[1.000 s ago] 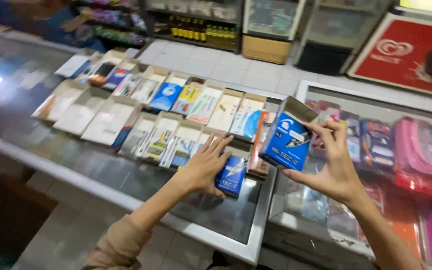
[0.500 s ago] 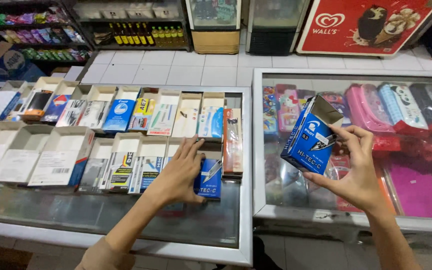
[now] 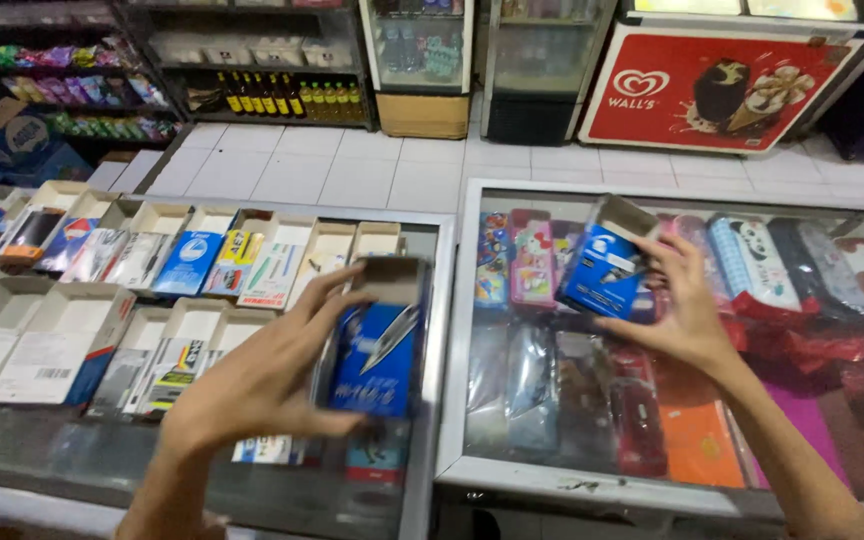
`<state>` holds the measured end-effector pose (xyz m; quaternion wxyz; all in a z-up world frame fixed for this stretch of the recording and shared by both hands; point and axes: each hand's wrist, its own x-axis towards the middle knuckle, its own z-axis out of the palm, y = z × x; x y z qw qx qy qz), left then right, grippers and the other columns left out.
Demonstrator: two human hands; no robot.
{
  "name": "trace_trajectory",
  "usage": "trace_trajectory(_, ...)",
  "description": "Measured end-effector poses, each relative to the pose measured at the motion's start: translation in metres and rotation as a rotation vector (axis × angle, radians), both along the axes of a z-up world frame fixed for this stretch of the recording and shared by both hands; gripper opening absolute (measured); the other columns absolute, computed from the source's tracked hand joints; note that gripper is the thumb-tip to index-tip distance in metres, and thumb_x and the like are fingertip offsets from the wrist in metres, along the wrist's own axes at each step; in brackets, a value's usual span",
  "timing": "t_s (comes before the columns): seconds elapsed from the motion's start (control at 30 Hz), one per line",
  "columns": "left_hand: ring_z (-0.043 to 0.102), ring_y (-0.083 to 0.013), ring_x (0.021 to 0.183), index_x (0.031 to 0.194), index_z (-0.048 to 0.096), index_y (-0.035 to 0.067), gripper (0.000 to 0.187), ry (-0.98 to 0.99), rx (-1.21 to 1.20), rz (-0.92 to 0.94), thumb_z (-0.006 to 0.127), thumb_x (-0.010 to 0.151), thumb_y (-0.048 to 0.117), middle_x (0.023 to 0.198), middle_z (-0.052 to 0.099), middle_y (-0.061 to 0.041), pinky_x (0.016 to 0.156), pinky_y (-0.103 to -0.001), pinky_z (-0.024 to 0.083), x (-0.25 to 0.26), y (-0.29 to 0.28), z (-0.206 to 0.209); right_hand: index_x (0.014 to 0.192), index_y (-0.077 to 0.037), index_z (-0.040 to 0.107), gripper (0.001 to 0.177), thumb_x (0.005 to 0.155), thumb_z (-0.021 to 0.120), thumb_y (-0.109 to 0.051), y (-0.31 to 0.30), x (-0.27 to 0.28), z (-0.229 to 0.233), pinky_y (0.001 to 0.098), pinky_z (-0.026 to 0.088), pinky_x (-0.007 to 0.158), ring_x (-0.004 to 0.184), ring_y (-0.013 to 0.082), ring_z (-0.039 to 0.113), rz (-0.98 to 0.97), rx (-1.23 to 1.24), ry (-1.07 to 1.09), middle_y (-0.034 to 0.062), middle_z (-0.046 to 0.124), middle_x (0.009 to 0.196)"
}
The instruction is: Organizing various empty pen and pencil boxes on a stationary store display counter.
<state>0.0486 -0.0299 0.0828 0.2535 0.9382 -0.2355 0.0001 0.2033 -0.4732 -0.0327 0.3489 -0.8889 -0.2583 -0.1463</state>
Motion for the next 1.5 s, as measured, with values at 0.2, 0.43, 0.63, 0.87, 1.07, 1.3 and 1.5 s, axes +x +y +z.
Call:
trace_trajectory(0.2, 0.048, -0.0657, 0.125, 0.148, 0.036, 0.011, 0.109, -0.048, -0.081, -0.072, 0.093, 0.059, 0.035, 0.160, 0.007, -0.037, 0.110, -0.068, 0.044, 0.157, -0.082, -0.030, 0.149, -0.017, 0.049, 0.112, 0.054, 0.096, -0.052, -0.013, 0.112, -0.084, 0.0583, 0.027, 0.120, 0.144, 0.0498, 0.035, 0.124, 0.064, -0.058, 0.0256, 0.039, 0.143)
trace_trajectory(0.43, 0.058, -0.0598, 0.119, 0.148, 0.039, 0.011, 0.125, 0.116, 0.084, 0.066, 0.099, 0.047, 0.053, 0.155, 0.022, -0.038, 0.106, -0.063, 0.050, 0.312, -0.102, -0.193, 0.151, -0.022, 0.047, 0.115, 0.052, 0.100, -0.048, -0.008, 0.170, -0.119, 0.0629, 0.025, 0.120, 0.142, 0.0525, 0.036, 0.198, 0.110, 0.064, 0.0249, 0.033, 0.150)
trace_trajectory(0.63, 0.053, -0.0528, 0.132, 0.153, 0.039, 0.014, 0.120, 0.215, 0.045, 0.068, 0.097, 0.054, 0.050, 0.149, 0.041, -0.034, 0.114, -0.056, 0.045, 0.346, -0.097, -0.209, 0.151, -0.027, 0.047, 0.112, 0.054, 0.099, -0.050, 0.000, 0.187, -0.119, 0.0629, 0.031, 0.116, 0.140, 0.0499, 0.040, 0.201, 0.051, 0.136, 0.0220, 0.036, 0.151)
trace_trajectory(0.87, 0.055, -0.0397, 0.136, 0.155, 0.042, 0.016, 0.124, 0.212, -0.006, 0.006, 0.096, 0.052, 0.056, 0.144, 0.057, -0.024, 0.119, -0.051, 0.040, 0.352, -0.097, -0.205, 0.152, -0.036, 0.044, 0.112, 0.055, 0.093, -0.061, 0.010, 0.202, -0.119, 0.0606, 0.033, 0.110, 0.142, 0.0402, 0.040, 0.140, -0.094, 0.167, 0.0126, 0.036, 0.155)
trace_trajectory(1.07, 0.053, -0.0392, 0.137, 0.158, 0.040, 0.018, 0.123, 0.242, -0.016, 0.041, 0.096, 0.055, 0.054, 0.144, 0.058, -0.021, 0.118, -0.050, 0.041, 0.347, -0.099, -0.200, 0.156, -0.037, 0.041, 0.111, 0.059, 0.090, -0.063, 0.015, 0.196, -0.107, 0.0549, 0.034, 0.106, 0.139, 0.0386, 0.041, 0.148, -0.160, 0.198, 0.0117, 0.036, 0.155)
trace_trajectory(1.3, 0.052, -0.0384, 0.139, 0.159, 0.036, 0.022, 0.125, 0.229, 0.030, 0.052, 0.095, 0.055, 0.056, 0.147, 0.056, -0.018, 0.118, -0.051, 0.041, 0.351, -0.098, -0.207, 0.158, -0.034, 0.038, 0.109, 0.064, 0.088, -0.060, 0.015, 0.192, -0.103, 0.0556, 0.034, 0.105, 0.139, 0.0399, 0.040, 0.150, -0.193, 0.213, 0.0147, 0.039, 0.154)
trace_trajectory(1.5, 0.029, -0.0508, 0.149, 0.165, -0.002, 0.011, 0.144, 0.331, -0.086, 0.035, 0.091, 0.066, 0.059, 0.159, 0.024, -0.038, 0.126, -0.058, 0.028, 0.338, -0.102, -0.171, 0.153, -0.009, 0.044, 0.110, 0.065, 0.090, -0.058, 0.013, 0.206, -0.123, 0.0565, 0.033, 0.110, 0.135, 0.0461, 0.043, 0.265, 0.030, -0.058, 0.0257, 0.044, 0.147)
